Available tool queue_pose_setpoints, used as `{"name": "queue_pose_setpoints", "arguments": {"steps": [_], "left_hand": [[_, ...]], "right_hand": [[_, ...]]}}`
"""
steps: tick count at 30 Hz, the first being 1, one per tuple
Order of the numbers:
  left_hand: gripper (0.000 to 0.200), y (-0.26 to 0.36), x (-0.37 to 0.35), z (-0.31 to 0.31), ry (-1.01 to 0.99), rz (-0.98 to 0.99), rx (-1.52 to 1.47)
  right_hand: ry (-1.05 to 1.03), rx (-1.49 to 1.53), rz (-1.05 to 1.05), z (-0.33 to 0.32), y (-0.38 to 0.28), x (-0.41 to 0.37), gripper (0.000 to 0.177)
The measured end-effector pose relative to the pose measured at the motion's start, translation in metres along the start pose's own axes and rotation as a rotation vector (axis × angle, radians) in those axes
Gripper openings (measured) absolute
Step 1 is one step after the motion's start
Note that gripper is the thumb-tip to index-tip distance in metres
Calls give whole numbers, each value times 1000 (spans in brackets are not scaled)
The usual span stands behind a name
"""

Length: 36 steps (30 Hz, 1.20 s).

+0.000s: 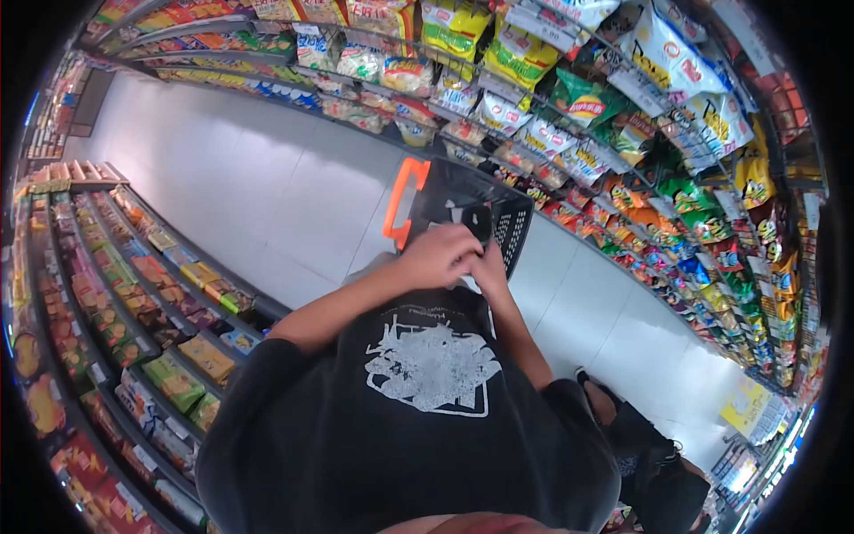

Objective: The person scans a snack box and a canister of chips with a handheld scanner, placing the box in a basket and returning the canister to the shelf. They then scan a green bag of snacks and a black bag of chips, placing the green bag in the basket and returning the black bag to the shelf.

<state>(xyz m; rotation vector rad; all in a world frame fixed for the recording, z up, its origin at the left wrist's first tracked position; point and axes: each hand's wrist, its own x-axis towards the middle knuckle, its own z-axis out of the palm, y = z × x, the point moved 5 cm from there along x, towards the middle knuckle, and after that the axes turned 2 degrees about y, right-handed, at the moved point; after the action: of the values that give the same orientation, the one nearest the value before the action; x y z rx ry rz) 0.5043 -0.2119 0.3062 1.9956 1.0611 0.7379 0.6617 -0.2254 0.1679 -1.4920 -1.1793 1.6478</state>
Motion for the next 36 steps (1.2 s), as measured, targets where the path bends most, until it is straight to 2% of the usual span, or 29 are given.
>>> {"name": "queue_pose_setpoints", "arguments": {"steps": [2, 3, 4, 6, 7, 10, 13, 16, 18, 19, 22, 23, 27, 30, 32, 33, 36], "left_hand": [[15, 44, -5, 25, -101, 229, 13], [19, 58, -7, 37, -156, 321, 192], [20, 65, -7, 43, -176, 383, 188], [22, 79, -9, 48, -220, 511, 177], [30, 85, -8, 48, -310, 545, 79], [37, 94, -10, 67, -593, 549, -91], [44, 106, -10, 72, -616, 593, -155], [42, 98, -16, 81, -713, 522, -185], [39, 94, -17, 74, -713, 538, -185], [37, 90, -17, 67, -718, 549, -183], [32, 65, -24, 41, -703, 504, -225], [25, 56, -26, 32, -705, 479, -245], [18, 61, -35, 4, -789, 546, -252], [20, 86, -38, -7, -761, 656, -453], [25, 86, -45, 1, -799, 646, -509], [27, 85, -47, 2, -820, 640, -534], [31, 80, -56, -20, -873, 649, -705]], "right_hand": [[5, 232, -79, 18, 2, -9, 53], [35, 39, -124, 37, -34, -20, 56], [66, -154, -170, 50, -56, -25, 59], [-26, -198, -165, 72, -29, -12, 62], [-69, -220, -162, 82, -12, -9, 63], [-215, -97, -260, 105, -12, -18, 62], [-204, -84, -182, 102, -12, -30, 60], [-132, -64, -158, 99, -31, -34, 62], [-84, -17, -157, 107, -29, -32, 63], [-107, -130, -11, 111, -48, -38, 68], [-151, -260, 50, 137, -42, -36, 57], [-317, 225, -11, 128, -54, -45, 58], [-239, 79, -73, 156, -105, -40, 61], [-220, -62, -94, 183, -102, -35, 64], [-241, -194, -126, 193, -71, -14, 67], [-306, -64, 37, 206, -125, -36, 66], [-272, 22, 30, 225, -115, -30, 63]]}}
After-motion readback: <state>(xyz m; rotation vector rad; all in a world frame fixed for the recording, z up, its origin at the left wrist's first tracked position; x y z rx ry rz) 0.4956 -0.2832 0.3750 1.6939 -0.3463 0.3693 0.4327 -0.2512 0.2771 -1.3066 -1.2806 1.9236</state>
